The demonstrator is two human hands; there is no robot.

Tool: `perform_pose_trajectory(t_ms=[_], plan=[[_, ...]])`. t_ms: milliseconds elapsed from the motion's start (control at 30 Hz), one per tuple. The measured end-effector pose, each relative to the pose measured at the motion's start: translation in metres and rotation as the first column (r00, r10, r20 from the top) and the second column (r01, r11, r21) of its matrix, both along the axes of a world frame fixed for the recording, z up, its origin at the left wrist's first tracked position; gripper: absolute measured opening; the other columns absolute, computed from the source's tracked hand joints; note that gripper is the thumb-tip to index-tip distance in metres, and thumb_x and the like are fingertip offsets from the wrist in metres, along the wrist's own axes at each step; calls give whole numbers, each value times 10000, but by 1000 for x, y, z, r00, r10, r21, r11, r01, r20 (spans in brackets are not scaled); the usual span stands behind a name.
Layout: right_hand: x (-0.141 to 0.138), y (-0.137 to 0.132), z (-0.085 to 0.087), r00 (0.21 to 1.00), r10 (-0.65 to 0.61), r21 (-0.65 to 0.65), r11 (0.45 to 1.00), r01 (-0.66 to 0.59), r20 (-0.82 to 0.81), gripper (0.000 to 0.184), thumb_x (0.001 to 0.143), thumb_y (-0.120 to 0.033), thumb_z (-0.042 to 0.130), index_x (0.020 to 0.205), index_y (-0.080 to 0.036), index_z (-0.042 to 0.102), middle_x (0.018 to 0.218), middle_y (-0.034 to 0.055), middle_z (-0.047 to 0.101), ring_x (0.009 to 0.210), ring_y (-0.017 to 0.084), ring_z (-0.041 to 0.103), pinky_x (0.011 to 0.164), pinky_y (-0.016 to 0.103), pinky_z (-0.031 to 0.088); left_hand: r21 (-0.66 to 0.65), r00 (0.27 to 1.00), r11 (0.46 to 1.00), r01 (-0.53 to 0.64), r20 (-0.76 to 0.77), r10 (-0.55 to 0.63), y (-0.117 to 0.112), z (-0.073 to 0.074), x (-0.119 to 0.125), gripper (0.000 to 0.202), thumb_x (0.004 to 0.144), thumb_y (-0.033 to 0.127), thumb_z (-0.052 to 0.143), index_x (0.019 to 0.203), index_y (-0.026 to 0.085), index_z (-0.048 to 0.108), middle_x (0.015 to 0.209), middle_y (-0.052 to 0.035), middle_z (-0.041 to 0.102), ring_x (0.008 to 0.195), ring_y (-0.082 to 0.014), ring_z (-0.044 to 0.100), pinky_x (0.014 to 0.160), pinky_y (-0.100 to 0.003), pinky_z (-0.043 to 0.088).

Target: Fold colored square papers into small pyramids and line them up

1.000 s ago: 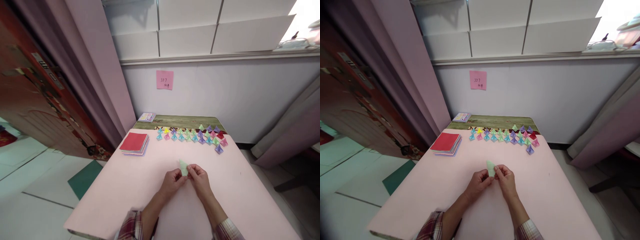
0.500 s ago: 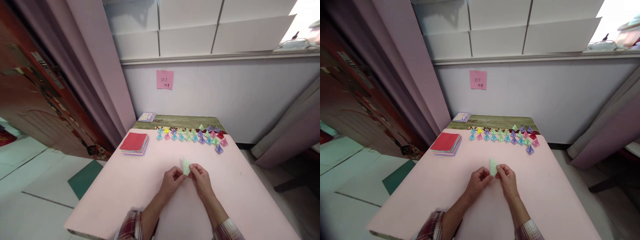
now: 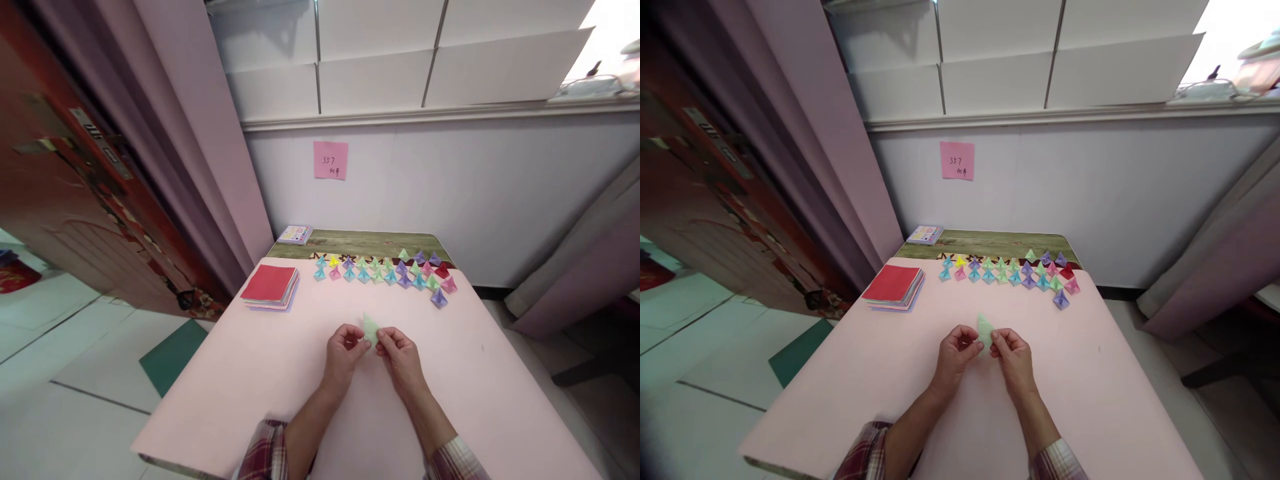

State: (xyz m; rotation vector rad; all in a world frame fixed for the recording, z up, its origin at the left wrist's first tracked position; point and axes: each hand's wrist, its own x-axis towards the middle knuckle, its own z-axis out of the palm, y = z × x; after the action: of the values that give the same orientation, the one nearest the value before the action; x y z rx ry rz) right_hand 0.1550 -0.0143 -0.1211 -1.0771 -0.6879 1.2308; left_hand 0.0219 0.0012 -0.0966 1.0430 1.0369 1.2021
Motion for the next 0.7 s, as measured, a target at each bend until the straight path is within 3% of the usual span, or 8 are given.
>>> perform_pose_trajectory(t_ms=[700], plan=[[0,1,-3,996,-18,12,1000,17,82,302,697,-459,759,752,-174,677,588,-9,588,561,126,516,550,240,411,-31,999,998,-46,2,46,3,-2,1,307,580,305,803,760,153,606,694,16,598,588,-95,512,556,-214,417]])
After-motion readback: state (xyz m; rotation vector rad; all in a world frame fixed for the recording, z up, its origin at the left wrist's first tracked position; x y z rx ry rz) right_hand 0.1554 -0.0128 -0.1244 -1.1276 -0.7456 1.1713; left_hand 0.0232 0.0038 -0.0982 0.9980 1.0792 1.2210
